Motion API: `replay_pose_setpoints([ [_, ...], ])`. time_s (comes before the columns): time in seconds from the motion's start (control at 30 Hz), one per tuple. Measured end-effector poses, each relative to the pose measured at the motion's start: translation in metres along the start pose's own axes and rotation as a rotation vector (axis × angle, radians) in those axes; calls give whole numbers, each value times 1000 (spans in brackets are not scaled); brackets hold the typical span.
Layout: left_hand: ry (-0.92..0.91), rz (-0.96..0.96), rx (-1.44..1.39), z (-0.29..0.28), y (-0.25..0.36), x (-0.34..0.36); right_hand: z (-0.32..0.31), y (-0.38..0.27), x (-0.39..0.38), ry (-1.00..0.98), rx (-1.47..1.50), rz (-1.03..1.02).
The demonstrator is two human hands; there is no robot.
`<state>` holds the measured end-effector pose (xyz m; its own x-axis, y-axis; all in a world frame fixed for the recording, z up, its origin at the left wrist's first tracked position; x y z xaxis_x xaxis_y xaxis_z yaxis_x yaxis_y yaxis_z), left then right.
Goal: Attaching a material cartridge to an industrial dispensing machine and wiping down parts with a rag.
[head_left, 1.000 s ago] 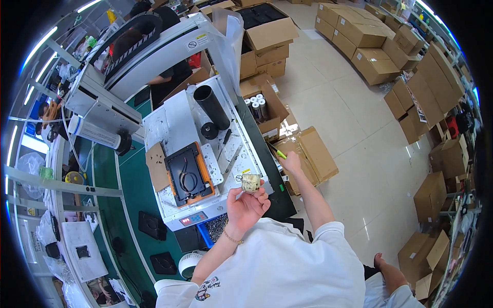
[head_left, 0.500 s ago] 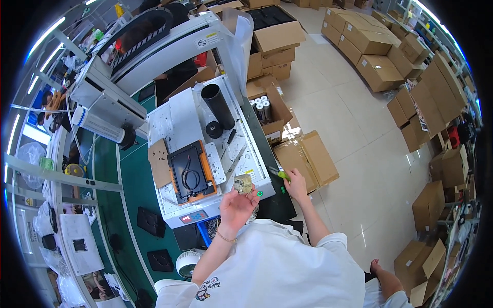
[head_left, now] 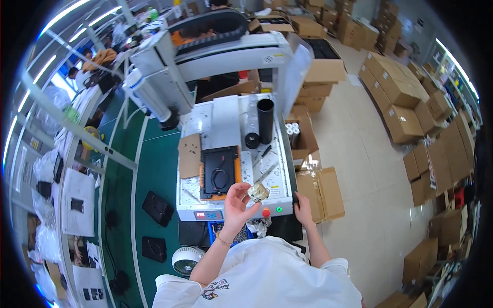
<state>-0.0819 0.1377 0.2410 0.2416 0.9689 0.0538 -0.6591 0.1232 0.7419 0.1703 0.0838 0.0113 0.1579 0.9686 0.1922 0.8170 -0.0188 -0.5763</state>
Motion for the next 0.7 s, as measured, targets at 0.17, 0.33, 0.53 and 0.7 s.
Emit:
replay_pose_setpoints([
  [0.17,-60,324,370,-20,57,13,-33,-2,7,293,173,288],
  [0.33,-67,638,817,-30,139,50,-44,-15,9,385,287,291],
  [0.53,-51,1048,1088,-28,258,136,-33,-48,-2,358,321,301],
  [0.7,107,1325,1230,-21,339,175,-18,-49,-22,396,298,352],
])
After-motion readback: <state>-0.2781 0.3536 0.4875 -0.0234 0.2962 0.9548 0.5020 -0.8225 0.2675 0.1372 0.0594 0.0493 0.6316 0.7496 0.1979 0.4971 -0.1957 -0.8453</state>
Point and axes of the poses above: each hand's wrist, its own x-axis towards the middle knuckle, its own z-axis out of the palm, y = z × x, the point moved 4 cm from there along x, towards the middle knuckle, and after that the axes turned 15 degrees about -x, right-handed, at the moved point
